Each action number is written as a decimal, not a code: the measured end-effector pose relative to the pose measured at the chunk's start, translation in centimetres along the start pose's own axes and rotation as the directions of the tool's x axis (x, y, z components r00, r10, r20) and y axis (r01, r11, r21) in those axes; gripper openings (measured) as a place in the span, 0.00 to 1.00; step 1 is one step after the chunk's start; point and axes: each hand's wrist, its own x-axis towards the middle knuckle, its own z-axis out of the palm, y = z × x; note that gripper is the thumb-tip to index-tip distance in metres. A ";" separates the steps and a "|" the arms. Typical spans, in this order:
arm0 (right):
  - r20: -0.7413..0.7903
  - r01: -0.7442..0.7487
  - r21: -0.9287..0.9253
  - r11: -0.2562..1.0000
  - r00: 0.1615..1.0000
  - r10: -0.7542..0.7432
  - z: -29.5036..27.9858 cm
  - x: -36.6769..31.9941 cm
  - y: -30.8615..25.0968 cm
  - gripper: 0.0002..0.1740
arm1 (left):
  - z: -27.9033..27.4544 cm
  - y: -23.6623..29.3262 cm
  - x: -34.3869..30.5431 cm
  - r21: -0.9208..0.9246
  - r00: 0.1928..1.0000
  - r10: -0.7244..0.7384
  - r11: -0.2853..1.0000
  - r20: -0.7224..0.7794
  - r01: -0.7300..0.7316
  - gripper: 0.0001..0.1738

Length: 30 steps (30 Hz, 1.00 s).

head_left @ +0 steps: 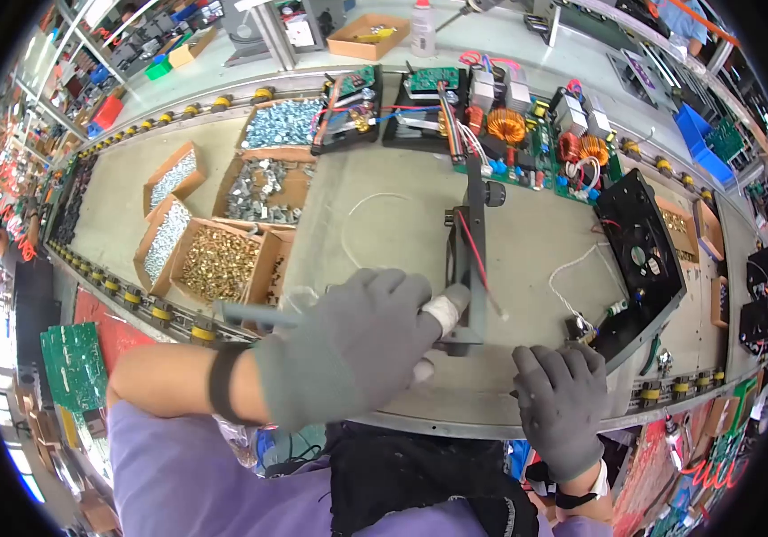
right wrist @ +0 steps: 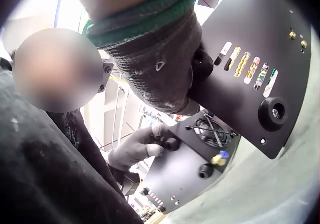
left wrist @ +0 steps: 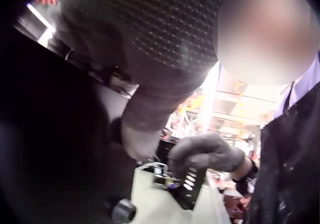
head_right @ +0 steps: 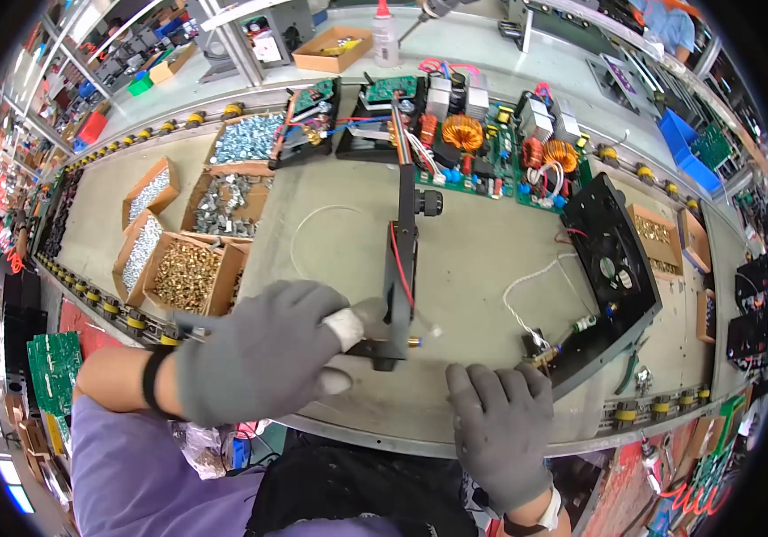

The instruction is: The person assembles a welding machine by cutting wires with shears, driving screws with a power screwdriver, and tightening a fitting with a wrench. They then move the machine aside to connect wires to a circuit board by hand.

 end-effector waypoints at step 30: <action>0.021 -0.219 0.029 0.975 0.976 0.219 -2.5 6.6 0.7 0.33 | 10.5 -12.6 3.3 -0.076 0.945 -0.320 0.943 0.062 0.324 0.09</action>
